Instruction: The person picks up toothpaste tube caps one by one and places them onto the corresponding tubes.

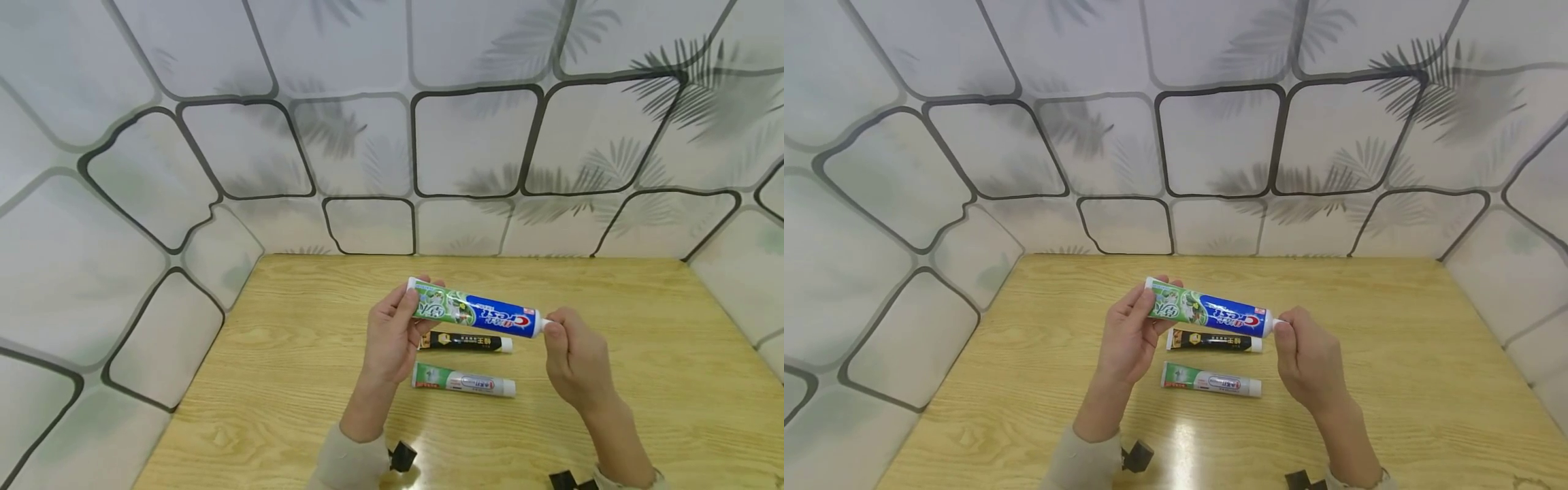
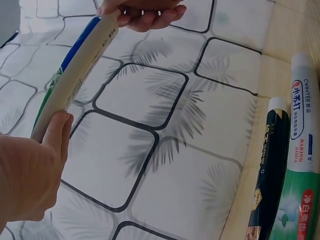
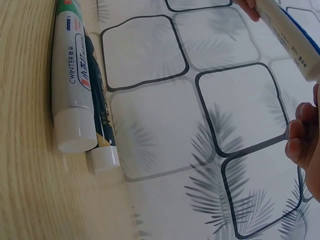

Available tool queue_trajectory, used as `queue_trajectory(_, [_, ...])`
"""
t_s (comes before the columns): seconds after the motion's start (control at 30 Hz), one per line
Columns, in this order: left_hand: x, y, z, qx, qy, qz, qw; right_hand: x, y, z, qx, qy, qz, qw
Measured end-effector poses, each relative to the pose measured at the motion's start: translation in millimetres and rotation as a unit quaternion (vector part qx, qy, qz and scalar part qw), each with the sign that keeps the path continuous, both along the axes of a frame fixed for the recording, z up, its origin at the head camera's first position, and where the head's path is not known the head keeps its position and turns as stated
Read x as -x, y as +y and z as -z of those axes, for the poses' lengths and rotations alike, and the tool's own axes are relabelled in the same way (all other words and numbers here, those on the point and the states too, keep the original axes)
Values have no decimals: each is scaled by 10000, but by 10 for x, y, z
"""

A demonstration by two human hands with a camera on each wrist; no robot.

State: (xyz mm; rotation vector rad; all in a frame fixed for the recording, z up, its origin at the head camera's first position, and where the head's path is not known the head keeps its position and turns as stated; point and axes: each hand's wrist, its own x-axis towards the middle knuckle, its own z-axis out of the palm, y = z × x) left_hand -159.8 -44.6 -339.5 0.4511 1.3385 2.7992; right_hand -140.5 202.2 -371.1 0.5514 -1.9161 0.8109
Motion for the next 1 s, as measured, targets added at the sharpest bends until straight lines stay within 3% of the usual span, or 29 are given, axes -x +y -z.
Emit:
queue_trajectory(0.17, [9,-17,12,106,70,166,9998,27,-47,70,771,-72,-679,9947])
queue_trajectory(0.33, [11,-17,21,41,133,310,9994,-17,-109,79,1690,-416,-1650,9708])
queue_trajectory(0.43, [13,-18,20,38,234,383,9990,-37,-131,45,2131,-582,-2254,9489])
queue_trajectory(0.6, [14,-23,26,139,569,382,9976,-67,-167,-37,2779,-848,-3313,8977])
queue_trajectory(0.67, [18,-25,37,224,710,309,9967,-86,-171,-74,2846,-1009,-3444,8889])
queue_trajectory(0.8, [38,-37,67,617,987,115,9931,-108,-140,-113,2831,-1445,-3329,8878])
queue_trajectory(0.9, [68,-66,92,1089,988,-62,9891,-105,-98,-120,2747,-2064,-2969,8909])
queue_trajectory(1.0, [109,-107,113,1575,642,-172,9853,-78,-66,-112,2554,-2747,-2255,8991])
